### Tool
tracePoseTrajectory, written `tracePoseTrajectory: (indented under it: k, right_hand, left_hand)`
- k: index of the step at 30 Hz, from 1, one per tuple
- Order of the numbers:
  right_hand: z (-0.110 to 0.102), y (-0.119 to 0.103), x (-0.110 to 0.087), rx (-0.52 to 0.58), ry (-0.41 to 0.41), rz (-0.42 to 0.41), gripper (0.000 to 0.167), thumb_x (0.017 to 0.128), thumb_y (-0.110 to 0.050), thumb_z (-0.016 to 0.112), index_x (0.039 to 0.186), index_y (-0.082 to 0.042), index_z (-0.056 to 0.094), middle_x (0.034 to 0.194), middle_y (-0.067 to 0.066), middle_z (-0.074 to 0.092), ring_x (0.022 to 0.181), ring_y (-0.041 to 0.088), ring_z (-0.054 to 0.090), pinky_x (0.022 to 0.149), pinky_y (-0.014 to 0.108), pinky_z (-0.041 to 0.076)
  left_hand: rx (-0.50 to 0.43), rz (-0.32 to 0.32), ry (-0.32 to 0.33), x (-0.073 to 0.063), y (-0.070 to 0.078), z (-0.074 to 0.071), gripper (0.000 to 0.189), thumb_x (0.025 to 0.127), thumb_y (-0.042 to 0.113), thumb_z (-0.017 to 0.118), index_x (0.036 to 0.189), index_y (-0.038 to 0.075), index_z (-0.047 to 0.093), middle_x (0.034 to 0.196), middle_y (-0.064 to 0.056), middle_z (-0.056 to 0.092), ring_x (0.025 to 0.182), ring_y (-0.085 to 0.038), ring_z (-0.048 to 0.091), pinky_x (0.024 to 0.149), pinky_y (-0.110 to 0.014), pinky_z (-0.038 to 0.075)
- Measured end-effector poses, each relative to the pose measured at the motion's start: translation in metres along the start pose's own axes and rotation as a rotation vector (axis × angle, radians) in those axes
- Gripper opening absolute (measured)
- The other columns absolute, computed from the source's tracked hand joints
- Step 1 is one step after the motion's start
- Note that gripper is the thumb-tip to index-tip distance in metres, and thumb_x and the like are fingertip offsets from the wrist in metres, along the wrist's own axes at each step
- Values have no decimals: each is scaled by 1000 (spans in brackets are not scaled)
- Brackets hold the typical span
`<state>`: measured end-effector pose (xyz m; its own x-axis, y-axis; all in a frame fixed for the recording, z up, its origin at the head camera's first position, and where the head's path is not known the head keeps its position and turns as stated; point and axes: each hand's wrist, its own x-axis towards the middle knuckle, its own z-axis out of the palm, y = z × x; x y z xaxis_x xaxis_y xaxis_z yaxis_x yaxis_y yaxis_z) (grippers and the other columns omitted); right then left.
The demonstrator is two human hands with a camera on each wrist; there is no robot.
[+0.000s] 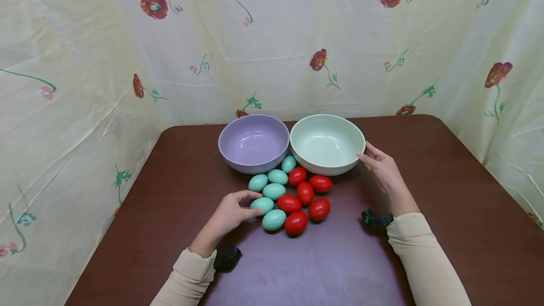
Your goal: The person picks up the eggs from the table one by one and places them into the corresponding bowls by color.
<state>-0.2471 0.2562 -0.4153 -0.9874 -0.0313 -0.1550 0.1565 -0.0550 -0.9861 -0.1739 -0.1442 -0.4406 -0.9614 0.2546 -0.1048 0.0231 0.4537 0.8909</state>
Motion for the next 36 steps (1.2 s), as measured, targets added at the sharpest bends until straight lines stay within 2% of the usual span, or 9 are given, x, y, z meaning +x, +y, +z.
tracePoseTrajectory:
  k: [6,11,15,23,31,36]
  right_hand:
    - [0,1,0,6,-2,-9,72,101,-19,57,158,-6,14,166,10,6,154,22,10,120,37,20]
    - [0,2,0,8,-2,2,72,101,-19,56,158,-7,14,166,10,6,154,22,10,119,36,21]
    - [1,1,0,-2,-2,6,72,101,-19,57,158,-8,14,166,9,6,154,22,10,119,35,21]
    - [0,1,0,3,-4,-18,74,101,-19,58,158,-5,13,166,12,5,154,22,9,119,35,21]
    - [0,1,-2,-23,-4,-5,75,100,-22,58,158,-6,13,166,12,5,154,23,11,118,35,22]
    - [1,0,-2,-22,-5,-11,74,101,-22,58,158,-6,14,166,12,5,154,23,11,119,35,21]
  left_hand:
    - [-13,3,3,0,-1,1,37,80,20,83,114,10,73,115,-8,73,103,-20,70,84,-26,56]
    - [-34,-15,10,-2,-1,1,38,79,20,84,115,10,74,116,-10,73,100,-19,72,81,-25,57]
    - [-67,-28,23,-2,0,0,39,79,20,84,115,9,74,117,-11,72,101,-20,72,83,-28,58]
    - [-98,-47,89,-2,6,-3,40,77,22,86,114,11,75,119,-11,72,104,-22,72,89,-33,58]
    - [-60,-67,146,-2,12,-9,40,75,27,87,112,17,77,119,-6,72,102,-19,72,82,-25,56]
    - [-84,-40,170,1,20,-14,43,75,26,87,115,16,75,120,-6,72,102,-20,72,81,-22,56]
